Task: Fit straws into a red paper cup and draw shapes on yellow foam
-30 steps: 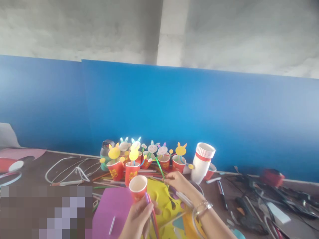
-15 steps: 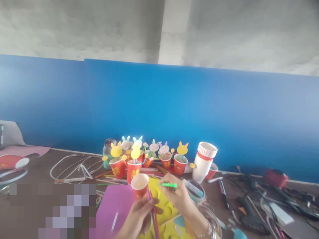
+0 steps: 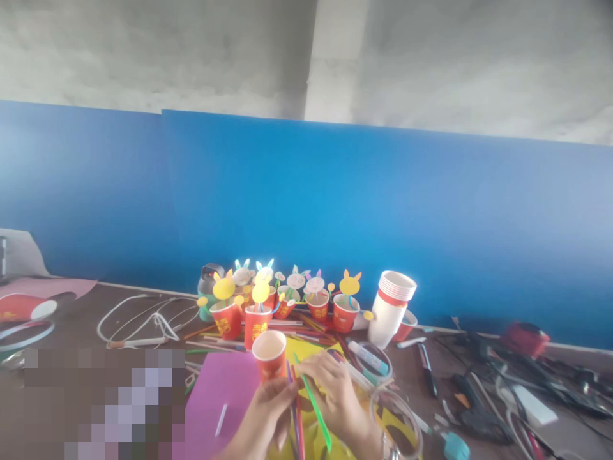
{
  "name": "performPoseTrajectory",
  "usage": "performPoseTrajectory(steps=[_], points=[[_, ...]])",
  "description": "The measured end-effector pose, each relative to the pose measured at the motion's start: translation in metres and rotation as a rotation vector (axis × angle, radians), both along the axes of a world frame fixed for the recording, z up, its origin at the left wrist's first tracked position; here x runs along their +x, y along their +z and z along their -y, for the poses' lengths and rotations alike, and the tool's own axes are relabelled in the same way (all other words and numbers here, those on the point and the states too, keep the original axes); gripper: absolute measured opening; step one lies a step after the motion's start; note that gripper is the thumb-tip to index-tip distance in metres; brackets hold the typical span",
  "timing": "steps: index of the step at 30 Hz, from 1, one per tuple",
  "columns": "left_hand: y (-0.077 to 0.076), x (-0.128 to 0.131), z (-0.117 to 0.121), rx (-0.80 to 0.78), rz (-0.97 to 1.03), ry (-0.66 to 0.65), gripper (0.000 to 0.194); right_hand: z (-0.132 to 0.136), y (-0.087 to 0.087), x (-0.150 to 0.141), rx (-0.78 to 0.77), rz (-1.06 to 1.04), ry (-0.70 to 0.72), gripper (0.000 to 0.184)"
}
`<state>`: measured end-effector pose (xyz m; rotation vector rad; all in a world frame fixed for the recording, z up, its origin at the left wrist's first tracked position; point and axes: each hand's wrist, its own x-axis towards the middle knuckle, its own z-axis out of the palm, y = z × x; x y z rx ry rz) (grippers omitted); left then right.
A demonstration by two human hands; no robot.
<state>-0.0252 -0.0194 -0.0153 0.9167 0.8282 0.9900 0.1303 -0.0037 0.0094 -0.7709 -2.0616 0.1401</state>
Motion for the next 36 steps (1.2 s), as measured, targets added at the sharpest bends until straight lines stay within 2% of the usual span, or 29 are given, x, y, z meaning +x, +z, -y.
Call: performPoseTrajectory(steps=[4, 8, 13, 17, 26, 29, 32, 33, 36], points=[[-0.001, 0.001, -0.001, -0.008, -0.045, 0.071, 0.058, 0.002, -0.005, 0.002, 0.139, 0.091, 0.026, 0.036], [0.002, -0.001, 0.002, -0.002, -0.104, 0.073, 0.060, 0.003, -0.009, 0.002, 0.213, 0.139, 0.032, 0.037], [0.004, -0.001, 0.004, -0.006, -0.121, 0.107, 0.059, 0.002, -0.015, 0.002, 0.202, 0.155, 0.018, 0.037], [0.001, 0.000, 0.003, 0.026, -0.128, 0.069, 0.061, 0.000, -0.017, 0.003, 0.185, 0.138, 0.025, 0.036], [0.001, 0.000, 0.003, 0.049, -0.087, 0.039, 0.062, 0.008, -0.010, 0.001, 0.095, 0.016, 0.134, 0.047], [0.003, -0.002, 0.004, 0.061, -0.083, 0.011, 0.062, 0.011, -0.013, -0.004, -0.073, -0.162, 0.029, 0.036], [0.005, -0.003, 0.005, 0.072, -0.080, -0.014, 0.062, 0.008, -0.013, -0.008, -0.440, -0.370, -0.137, 0.024], [0.005, -0.002, 0.006, 0.075, -0.079, -0.020, 0.063, 0.006, -0.012, -0.009, -0.568, -0.395, -0.136, 0.026], [0.007, -0.001, 0.006, 0.082, -0.093, -0.044, 0.064, 0.000, -0.007, -0.009, -0.865, -0.398, 0.007, 0.032]])
